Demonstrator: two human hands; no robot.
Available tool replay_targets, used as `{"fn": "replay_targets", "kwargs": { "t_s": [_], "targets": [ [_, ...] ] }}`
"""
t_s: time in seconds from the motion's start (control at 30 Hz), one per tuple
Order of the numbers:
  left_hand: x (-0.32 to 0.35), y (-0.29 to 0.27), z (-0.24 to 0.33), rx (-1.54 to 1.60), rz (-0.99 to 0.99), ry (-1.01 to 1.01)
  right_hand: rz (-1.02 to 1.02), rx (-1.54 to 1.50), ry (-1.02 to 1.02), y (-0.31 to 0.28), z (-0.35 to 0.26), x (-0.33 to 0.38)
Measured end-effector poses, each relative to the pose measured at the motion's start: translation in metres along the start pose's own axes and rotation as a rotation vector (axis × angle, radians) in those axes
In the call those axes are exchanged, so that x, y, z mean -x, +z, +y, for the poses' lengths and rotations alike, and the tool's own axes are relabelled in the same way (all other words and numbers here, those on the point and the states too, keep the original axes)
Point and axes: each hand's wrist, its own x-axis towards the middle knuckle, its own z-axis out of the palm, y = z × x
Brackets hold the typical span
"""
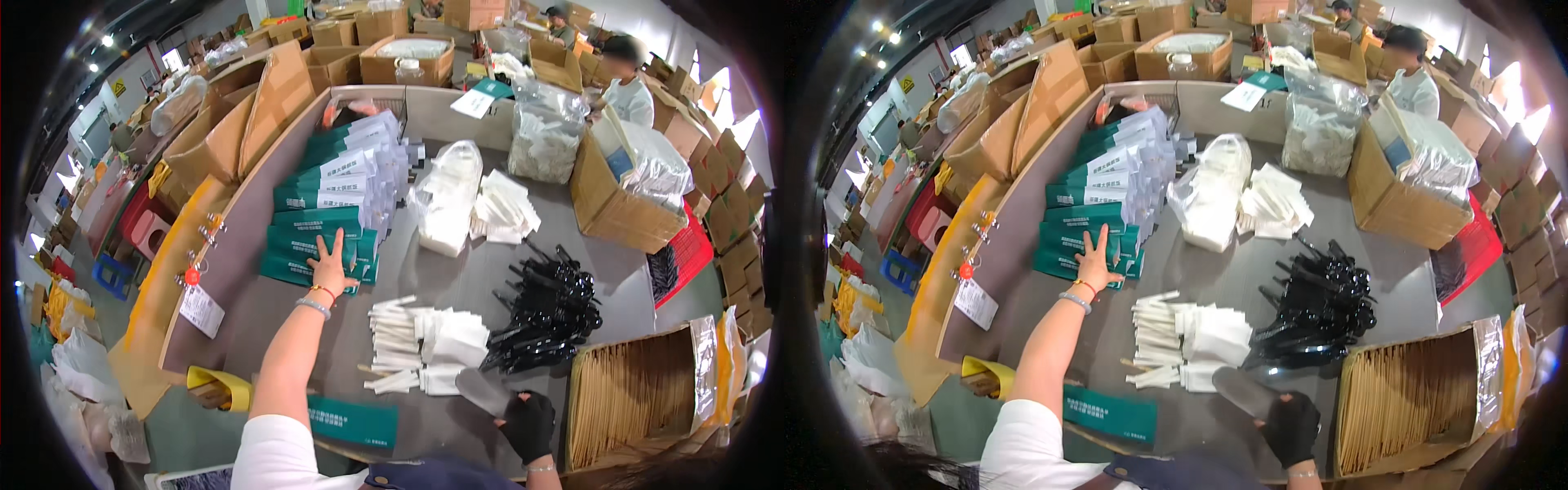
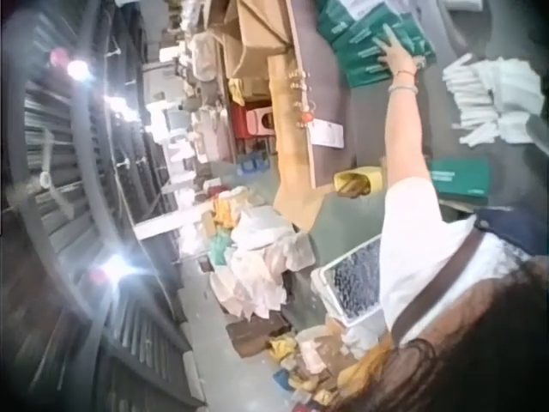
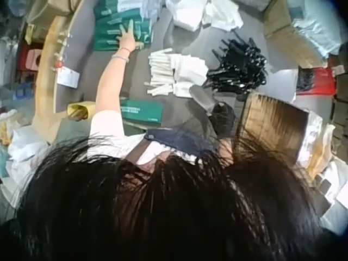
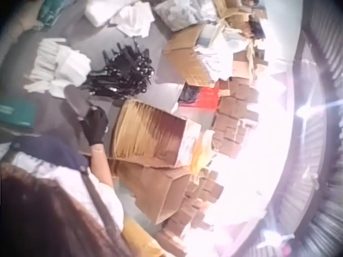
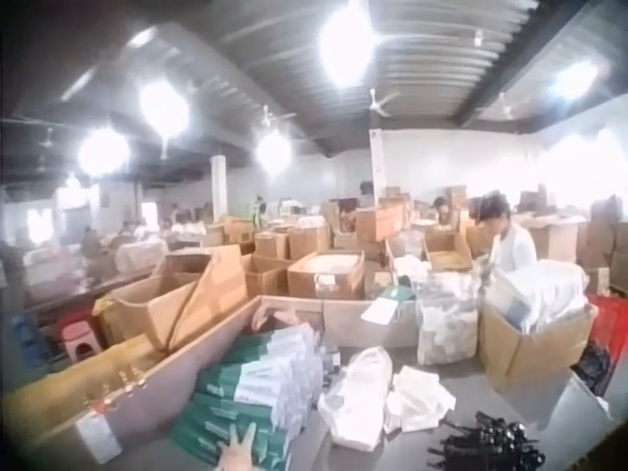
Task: Manually inserting pairs of wooden chopsticks into individual paper sleeves and organizing them into a product box.
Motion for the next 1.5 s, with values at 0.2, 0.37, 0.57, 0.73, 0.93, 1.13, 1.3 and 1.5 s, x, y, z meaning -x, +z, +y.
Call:
{"fn": "replay_targets", "kwargs": {
  "t_s": [0.2, 0.37, 0.57, 0.73, 0.93, 1.13, 1.3, 1.5],
  "targets": [
    [-0.032, 0.004, 0.006, 0.051, 0.117, 0.018, 0.023, -0.030, -0.004, 0.001, -0.002, 0.011],
    [0.015, -0.019, 0.015, 0.079, 0.008, 0.017, 0.038, -0.040, -0.020, 0.000, 0.000, 0.014],
    [0.037, -0.037, -0.034, 0.148, -0.074, 0.284, -0.161, 0.102, -0.172, -0.019, -0.033, -0.020],
    [0.108, -0.076, -0.003, 0.067, -0.026, 0.427, -0.034, -0.044, -0.204, -0.025, -0.039, -0.013],
    [0.274, -0.045, 0.058, 0.285, -0.150, 0.365, -0.155, 0.013, -0.249, -0.022, -0.040, 0.007],
    [0.320, -0.001, 0.058, 0.266, -0.098, 0.124, -0.255, 0.080, -0.291, -0.019, -0.051, 0.013],
    [0.317, -0.003, 0.052, 0.356, -0.140, 0.100, -0.327, -0.003, -0.331, -0.012, -0.052, 0.013],
    [0.311, -0.010, 0.063, 0.350, -0.189, 0.133, -0.361, -0.168, -0.426, 0.048, -0.076, 0.012]
  ]
}}
